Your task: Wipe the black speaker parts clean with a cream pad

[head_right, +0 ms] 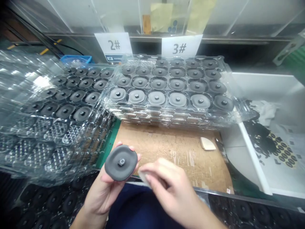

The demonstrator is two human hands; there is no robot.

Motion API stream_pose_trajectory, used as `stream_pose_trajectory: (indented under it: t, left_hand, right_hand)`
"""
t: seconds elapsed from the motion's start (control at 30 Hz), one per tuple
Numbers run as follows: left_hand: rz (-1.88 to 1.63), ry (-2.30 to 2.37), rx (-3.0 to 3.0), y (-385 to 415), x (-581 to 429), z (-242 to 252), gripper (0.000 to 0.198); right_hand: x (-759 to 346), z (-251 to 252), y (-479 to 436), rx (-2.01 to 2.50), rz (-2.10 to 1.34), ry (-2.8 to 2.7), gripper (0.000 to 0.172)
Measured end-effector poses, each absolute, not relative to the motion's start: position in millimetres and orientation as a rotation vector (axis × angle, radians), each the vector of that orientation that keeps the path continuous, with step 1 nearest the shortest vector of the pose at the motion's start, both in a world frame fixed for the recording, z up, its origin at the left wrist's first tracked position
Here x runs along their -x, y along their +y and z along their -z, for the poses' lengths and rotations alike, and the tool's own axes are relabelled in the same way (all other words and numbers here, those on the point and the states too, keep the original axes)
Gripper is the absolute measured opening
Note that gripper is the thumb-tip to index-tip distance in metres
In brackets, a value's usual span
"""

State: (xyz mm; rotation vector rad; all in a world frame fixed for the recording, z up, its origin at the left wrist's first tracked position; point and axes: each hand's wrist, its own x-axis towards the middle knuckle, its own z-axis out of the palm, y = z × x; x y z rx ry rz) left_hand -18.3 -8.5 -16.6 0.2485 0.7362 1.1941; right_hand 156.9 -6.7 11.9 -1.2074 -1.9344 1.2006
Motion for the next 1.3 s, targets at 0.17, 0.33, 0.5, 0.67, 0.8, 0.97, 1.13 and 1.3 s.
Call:
stream_pose_trajectory:
  t: [0.17, 0.33, 0.5, 0.67, 0.8, 0.97, 1.13, 1.3]
  left_hand:
    - [-1.137, 0.671, -0.305, -6.2, 10.0, 13.1, 0.053]
    - [-1.08, 0.704, -0.233, -7.9, 8.7, 11.4, 0.047]
    - [-0.926, 0.701, -0.122, -6.2, 11.2, 11.4, 0.041]
    - [-0.945, 0.618, -0.194, -4.1, 16.5, 15.1, 0.053]
    - [-0.918, 0.63, -0.212, -1.1, 15.3, 11.9, 0.053]
    - [-0.947, 0.604, -0.181, -1.5, 6.1, 10.1, 0.05]
    - [-0.965, 0.694, -0.217, -2.4, 1.7, 13.4, 0.049]
    - [-1.023, 0.786, -0.211, -7.4, -3.7, 14.3, 0.05]
  right_hand:
    - [-159.1, -28.0, -2.4, 1.07, -0.878, -1.902, 0.03]
    - [-145.7, -35.3, 13.2, 0.835, -0.957, -2.237, 0.026]
    - [-150.0, -30.5, 17.0, 0.711, -0.93, -2.174, 0.028]
    - [-184.6, -18.7, 11.4, 0.956, -1.324, -2.215, 0.023]
    - [-201.9, -3.1, -1.0, 1.235, -1.295, -1.967, 0.02]
    - [-180.4, -15.2, -6.7, 1.253, -1.121, -1.815, 0.023]
    - [-148.8, -31.8, 2.6, 0.962, -0.914, -1.86, 0.022]
    - [-137.7, -30.1, 11.7, 0.983, -0.969, -2.029, 0.018]
